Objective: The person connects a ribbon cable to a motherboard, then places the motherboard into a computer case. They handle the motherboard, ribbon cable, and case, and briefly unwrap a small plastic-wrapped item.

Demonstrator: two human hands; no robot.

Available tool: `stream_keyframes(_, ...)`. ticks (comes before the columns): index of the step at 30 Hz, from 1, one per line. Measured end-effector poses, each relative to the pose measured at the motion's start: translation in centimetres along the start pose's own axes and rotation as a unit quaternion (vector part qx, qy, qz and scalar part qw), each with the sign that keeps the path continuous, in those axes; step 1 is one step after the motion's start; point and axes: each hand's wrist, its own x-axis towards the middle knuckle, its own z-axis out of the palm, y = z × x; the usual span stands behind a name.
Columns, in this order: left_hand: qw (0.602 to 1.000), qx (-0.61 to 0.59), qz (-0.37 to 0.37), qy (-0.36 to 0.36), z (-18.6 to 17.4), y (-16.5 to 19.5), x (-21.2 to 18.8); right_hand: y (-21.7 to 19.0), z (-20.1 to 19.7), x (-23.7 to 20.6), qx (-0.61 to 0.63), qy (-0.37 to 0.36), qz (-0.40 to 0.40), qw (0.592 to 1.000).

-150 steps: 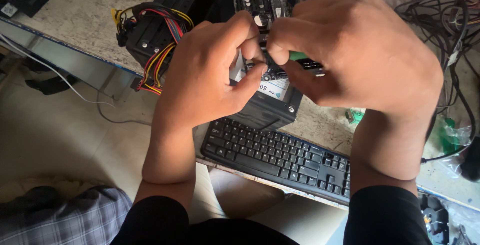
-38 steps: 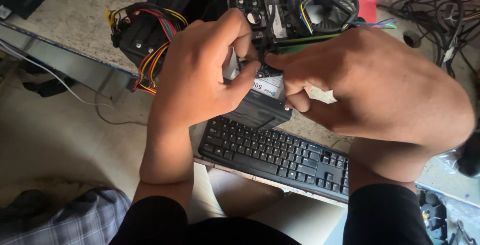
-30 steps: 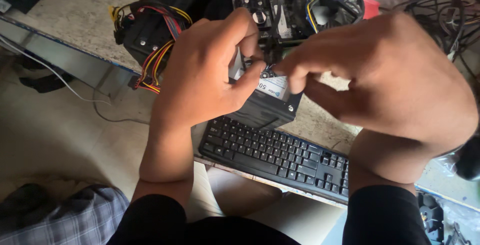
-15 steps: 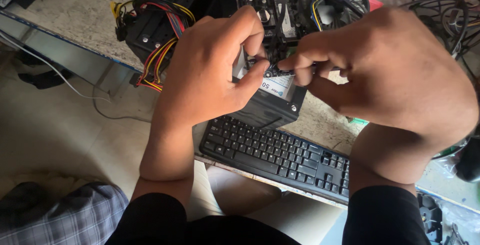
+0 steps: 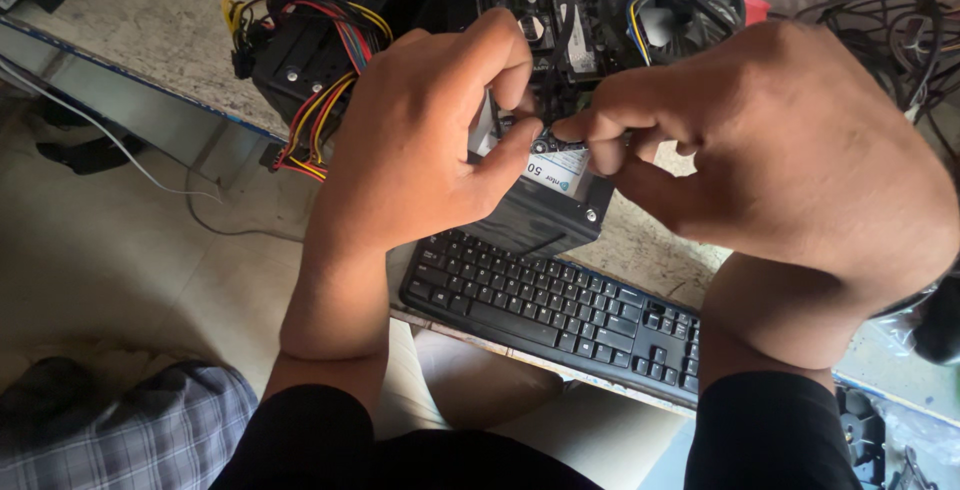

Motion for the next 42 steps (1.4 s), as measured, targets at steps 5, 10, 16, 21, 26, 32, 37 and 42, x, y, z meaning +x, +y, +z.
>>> stream_keyframes(5, 1.000, -0.006, -0.002, -0.002, 0.0, 0.0, 0.0, 0.6, 0.1, 0.1, -0.017, 0.038, -0.043, 0.998)
stream_keyframes(10, 1.000, -0.005, -0.004, -0.005, 0.0, 0.1, 0.2, 0.7, 0.3, 0.2, 0.003, 0.022, -0.042, 0.999)
stream_keyframes(16, 1.000, -0.007, 0.004, -0.003, -0.1, -0.2, 0.0, 0.6, -0.4, 0.6, 0.009, 0.039, -0.069, 0.997)
stream_keyframes(21, 1.000, -0.011, 0.006, 0.001, -0.2, -0.2, -0.2, 0.4, -0.4, 0.6, -0.057, 0.067, -0.053, 0.995)
stream_keyframes(26, 1.000, -0.014, 0.002, -0.004, -0.1, 0.0, 0.1, 0.4, 0.1, 0.8, -0.108, 0.090, -0.080, 0.987)
stream_keyframes(32, 1.000, -0.011, 0.001, -0.004, -0.1, 0.1, 0.2, 1.2, 0.0, 1.9, -0.078, 0.056, -0.102, 0.990)
stream_keyframes(37, 1.000, -0.011, -0.001, -0.005, -0.1, 0.1, 0.1, 1.9, -0.1, 2.3, -0.028, 0.069, -0.152, 0.985)
stream_keyframes(42, 1.000, -0.014, 0.000, -0.001, 0.1, 0.1, 0.1, 2.1, -0.1, 2.2, -0.030, 0.076, -0.147, 0.986)
